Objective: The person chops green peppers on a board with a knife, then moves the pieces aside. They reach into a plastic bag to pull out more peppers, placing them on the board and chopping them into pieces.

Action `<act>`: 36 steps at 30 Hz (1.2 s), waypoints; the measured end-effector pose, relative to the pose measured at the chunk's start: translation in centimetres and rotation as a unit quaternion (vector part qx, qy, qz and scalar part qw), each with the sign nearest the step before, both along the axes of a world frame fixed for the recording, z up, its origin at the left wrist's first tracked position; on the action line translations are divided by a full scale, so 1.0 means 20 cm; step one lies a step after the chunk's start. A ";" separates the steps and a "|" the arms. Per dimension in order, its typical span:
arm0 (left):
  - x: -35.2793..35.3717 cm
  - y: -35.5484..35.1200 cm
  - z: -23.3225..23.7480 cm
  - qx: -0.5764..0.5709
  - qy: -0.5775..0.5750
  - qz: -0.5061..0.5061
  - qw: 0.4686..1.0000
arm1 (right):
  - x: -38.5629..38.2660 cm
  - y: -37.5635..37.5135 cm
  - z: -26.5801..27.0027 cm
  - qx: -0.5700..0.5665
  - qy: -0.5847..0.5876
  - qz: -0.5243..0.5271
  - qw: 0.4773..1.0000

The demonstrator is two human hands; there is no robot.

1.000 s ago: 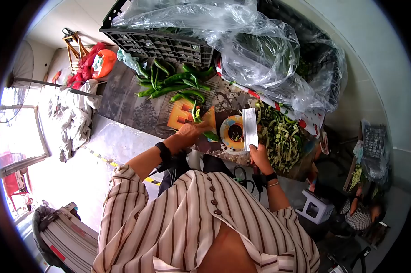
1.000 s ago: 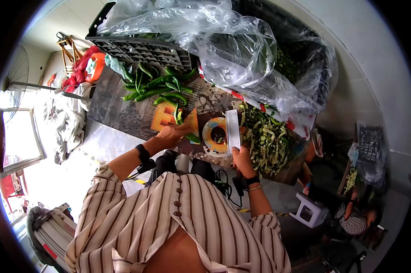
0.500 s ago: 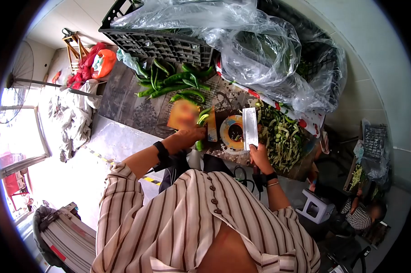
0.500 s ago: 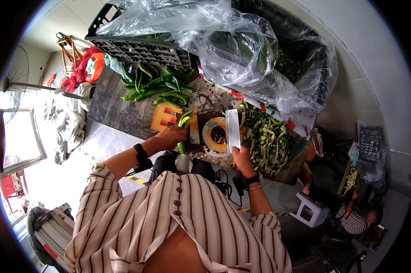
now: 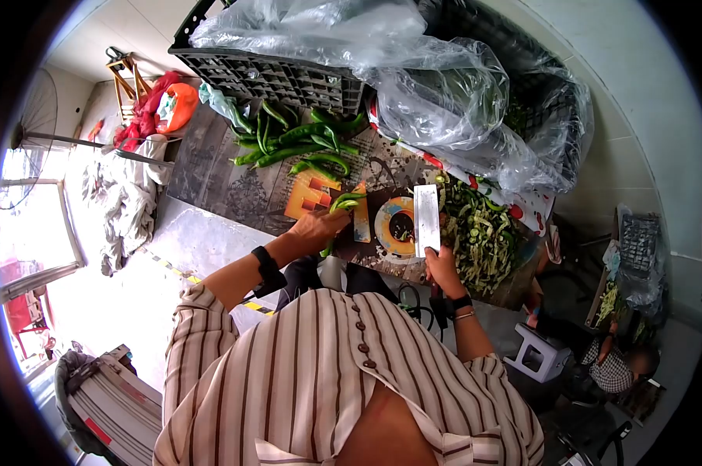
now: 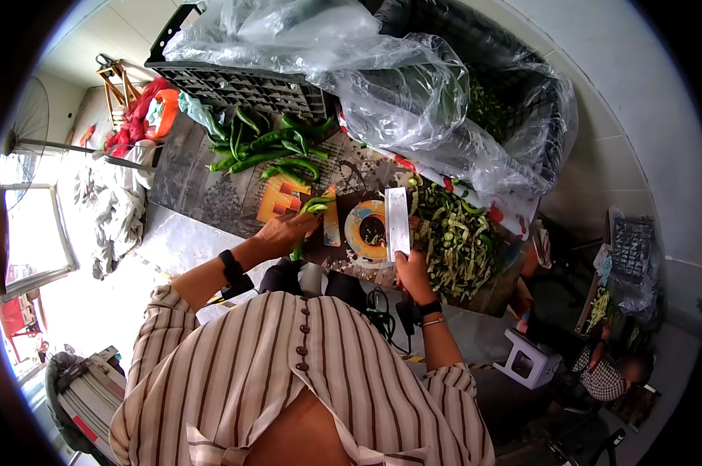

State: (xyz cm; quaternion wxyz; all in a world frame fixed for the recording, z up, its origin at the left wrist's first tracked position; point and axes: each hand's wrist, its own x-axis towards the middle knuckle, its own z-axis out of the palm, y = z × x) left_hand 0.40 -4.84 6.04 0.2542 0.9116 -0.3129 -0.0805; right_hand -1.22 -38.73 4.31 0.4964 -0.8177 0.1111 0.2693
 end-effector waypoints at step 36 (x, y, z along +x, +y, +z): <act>0.01 -0.01 -0.12 -0.013 0.087 0.278 0.957 | 0.05 0.08 0.16 -0.049 0.005 0.054 0.997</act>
